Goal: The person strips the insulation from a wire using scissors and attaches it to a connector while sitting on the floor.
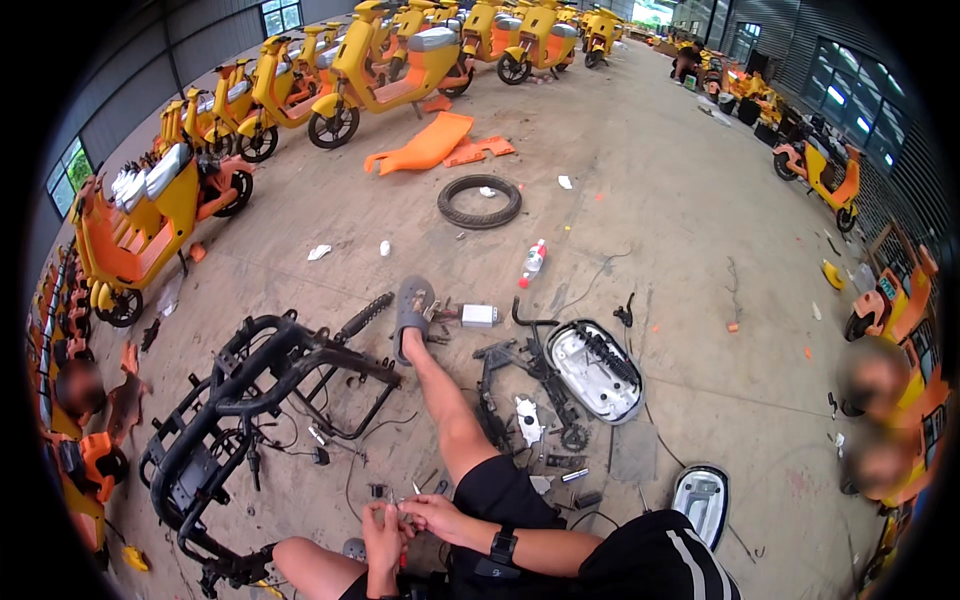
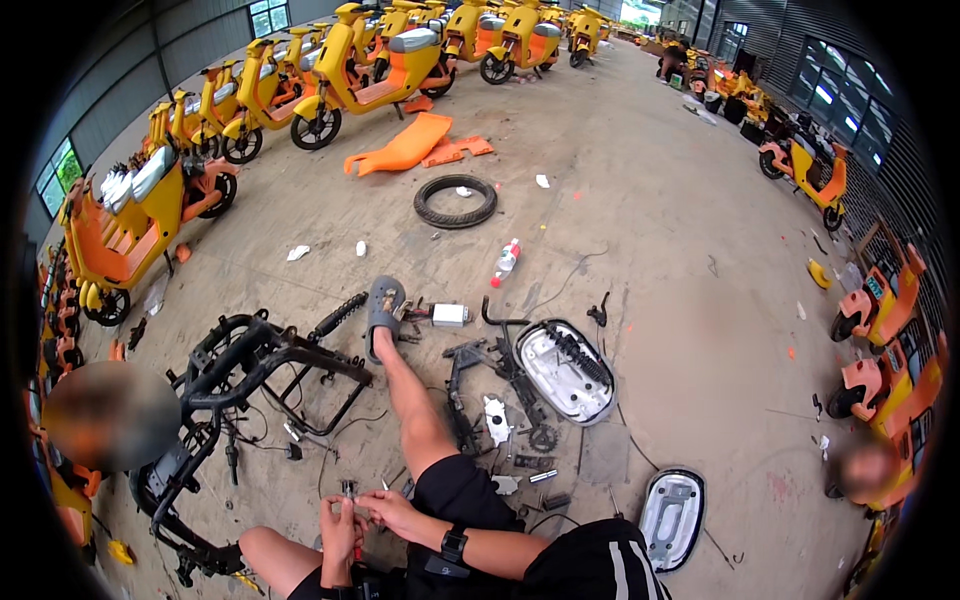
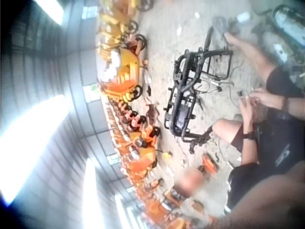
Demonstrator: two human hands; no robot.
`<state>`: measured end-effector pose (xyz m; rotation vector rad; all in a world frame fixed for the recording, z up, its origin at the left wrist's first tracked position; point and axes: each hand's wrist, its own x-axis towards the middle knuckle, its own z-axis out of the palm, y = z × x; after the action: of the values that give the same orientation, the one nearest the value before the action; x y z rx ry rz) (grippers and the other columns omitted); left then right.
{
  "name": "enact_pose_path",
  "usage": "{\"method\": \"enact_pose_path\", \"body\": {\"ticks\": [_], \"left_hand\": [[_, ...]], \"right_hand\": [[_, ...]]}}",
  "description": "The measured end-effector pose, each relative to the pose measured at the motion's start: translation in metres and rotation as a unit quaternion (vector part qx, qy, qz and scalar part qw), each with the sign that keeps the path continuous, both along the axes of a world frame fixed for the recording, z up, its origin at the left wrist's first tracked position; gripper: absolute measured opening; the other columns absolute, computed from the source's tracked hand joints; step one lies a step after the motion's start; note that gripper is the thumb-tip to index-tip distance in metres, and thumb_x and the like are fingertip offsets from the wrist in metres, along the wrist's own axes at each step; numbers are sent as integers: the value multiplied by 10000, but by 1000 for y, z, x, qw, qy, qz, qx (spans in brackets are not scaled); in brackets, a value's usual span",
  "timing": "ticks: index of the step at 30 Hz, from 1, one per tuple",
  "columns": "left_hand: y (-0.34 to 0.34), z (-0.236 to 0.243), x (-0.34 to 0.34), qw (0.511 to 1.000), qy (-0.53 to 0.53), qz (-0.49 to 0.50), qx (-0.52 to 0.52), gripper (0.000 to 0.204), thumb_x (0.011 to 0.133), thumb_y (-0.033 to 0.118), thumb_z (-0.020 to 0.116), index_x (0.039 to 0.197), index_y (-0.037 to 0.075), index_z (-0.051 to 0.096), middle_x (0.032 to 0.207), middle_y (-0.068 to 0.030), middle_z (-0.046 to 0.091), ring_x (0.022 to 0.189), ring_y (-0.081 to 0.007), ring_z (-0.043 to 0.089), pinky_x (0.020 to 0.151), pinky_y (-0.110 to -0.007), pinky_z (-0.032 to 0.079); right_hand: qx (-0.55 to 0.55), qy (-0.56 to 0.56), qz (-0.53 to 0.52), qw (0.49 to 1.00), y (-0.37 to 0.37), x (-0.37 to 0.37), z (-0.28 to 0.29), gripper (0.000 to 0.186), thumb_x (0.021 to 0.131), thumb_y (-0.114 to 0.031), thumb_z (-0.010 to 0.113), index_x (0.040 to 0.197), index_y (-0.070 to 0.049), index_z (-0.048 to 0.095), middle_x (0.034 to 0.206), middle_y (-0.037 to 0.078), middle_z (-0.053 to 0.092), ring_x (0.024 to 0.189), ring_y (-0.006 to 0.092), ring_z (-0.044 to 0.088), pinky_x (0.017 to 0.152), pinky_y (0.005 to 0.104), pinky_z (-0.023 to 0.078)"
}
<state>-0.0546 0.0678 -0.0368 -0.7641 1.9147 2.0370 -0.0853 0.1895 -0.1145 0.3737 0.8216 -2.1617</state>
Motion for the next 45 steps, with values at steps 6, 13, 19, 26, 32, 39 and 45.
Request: {"method": "enact_pose_path", "body": {"ticks": [6,13,19,26,32,39,45], "left_hand": [[-2,-23,-2,992,68,-36,-103,181,975,227,493,907,64,451,537,-65,523,347,-80,373,321,-225,264],[-1,7,-34,997,37,-51,-37,208,961,224,519,853,51,480,524,-58,522,354,-73,372,326,-225,256],[-3,13,-10,999,48,14,-14,203,959,207,522,832,50,498,535,-72,531,347,-74,345,326,-213,220],[-20,30,12,982,29,68,173,210,960,195,519,834,28,525,571,-67,545,367,-57,327,341,-198,210],[-38,48,23,972,19,30,231,209,969,215,506,873,32,543,602,-51,547,402,-52,348,367,-194,229],[-52,44,42,911,20,52,408,247,982,245,482,866,31,522,576,-24,492,379,-40,278,347,-187,188],[-57,34,49,864,48,64,498,276,970,278,501,867,28,555,591,-28,500,358,-44,288,316,-185,200]], "right_hand": [[93,-5,-13,996,4,0,13,168,879,-174,630,952,-23,642,688,-23,542,556,60,439,493,209,323],[41,17,-7,999,16,-28,21,164,893,-169,608,964,-24,632,708,-37,535,575,56,441,509,204,332],[33,-1,23,999,4,-14,28,167,910,-184,585,971,-33,621,663,-47,500,548,52,437,516,201,342],[-94,40,77,992,-17,-5,28,140,911,-172,565,894,-45,621,711,24,596,573,110,553,559,228,422],[-63,50,108,991,-14,-5,30,132,853,-173,632,872,-43,620,762,25,601,589,115,540,562,246,457],[-49,29,177,983,-24,-7,43,129,846,-188,637,916,-86,598,734,-5,566,583,76,503,481,204,414],[-49,53,201,977,-33,-9,63,316,832,-141,621,1140,-72,600,751,12,591,525,71,479,422,172,373]]}}
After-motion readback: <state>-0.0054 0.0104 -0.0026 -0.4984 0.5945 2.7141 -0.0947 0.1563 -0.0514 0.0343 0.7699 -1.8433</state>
